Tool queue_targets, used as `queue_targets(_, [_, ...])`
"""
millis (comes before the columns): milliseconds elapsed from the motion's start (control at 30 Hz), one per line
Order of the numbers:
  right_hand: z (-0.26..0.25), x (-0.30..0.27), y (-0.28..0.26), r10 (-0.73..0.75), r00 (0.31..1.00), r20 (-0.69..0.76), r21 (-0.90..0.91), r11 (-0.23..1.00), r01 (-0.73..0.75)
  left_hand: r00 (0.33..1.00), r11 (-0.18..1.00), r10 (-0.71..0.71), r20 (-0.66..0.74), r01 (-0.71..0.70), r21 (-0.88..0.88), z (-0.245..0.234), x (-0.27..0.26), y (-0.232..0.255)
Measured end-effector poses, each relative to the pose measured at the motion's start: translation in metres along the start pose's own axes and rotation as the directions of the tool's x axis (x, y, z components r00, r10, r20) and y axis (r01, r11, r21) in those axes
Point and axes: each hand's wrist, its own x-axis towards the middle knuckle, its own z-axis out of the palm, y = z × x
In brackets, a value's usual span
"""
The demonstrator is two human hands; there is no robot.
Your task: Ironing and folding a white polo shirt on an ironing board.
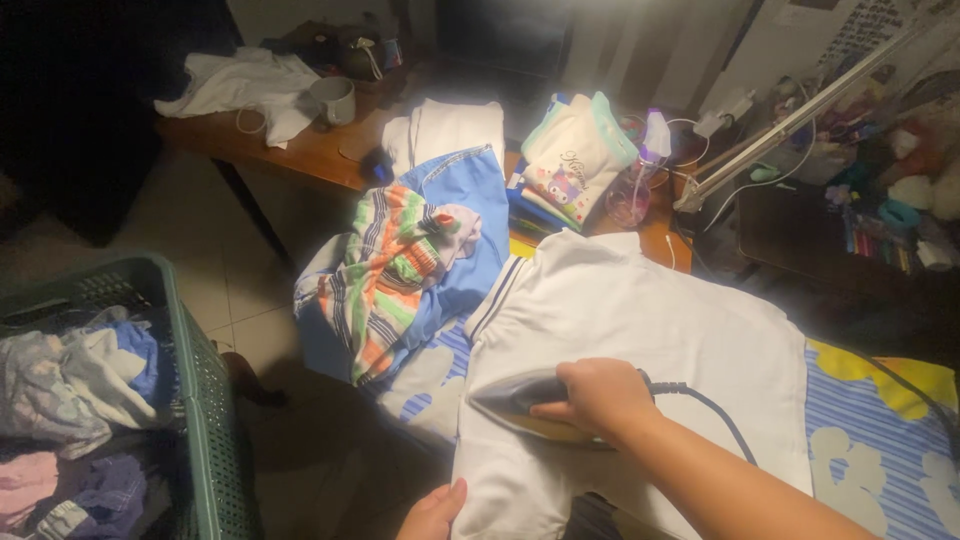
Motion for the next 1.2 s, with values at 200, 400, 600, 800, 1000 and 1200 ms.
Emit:
queue_targets(200, [-0.006,0.018,0.004,0.239,0.971,0.004,-0.051,0.970,-0.239,0.998,0.998,0.036,0.047,-0.038,0.042,0.002,-0.003,0.003])
queue_targets(400, [-0.007,-0.029,0.023,0.115,0.984,0.137,0.007,0.993,-0.118,0.998,0.999,0.034,0.058,-0.035,0.016,0.010,-0.012,0.014])
queue_targets(600, [-0.004,-0.083,0.063,0.283,0.945,0.164,-0.043,0.959,-0.280,0.988,0.974,0.147,-0.040,-0.138,0.178,-0.001,-0.003,0.006])
queue_targets(800, [0.001,-0.149,0.109,0.290,0.928,0.234,-0.067,0.957,-0.282,0.713,0.584,0.642,-0.281,-0.217,0.782,0.007,0.006,-0.001])
queue_targets(1000, [0.010,-0.212,0.145,0.328,0.924,0.197,-0.093,0.944,-0.316,0.365,-0.161,0.893,0.263,-0.286,0.945,0.171,-0.065,0.049])
queue_targets(1200, [-0.013,-0.235,0.165,0.414,0.884,0.216,0.017,0.904,-0.427,0.487,-0.474,0.699,0.524,-0.234,0.849,0.234,-0.047,0.073])
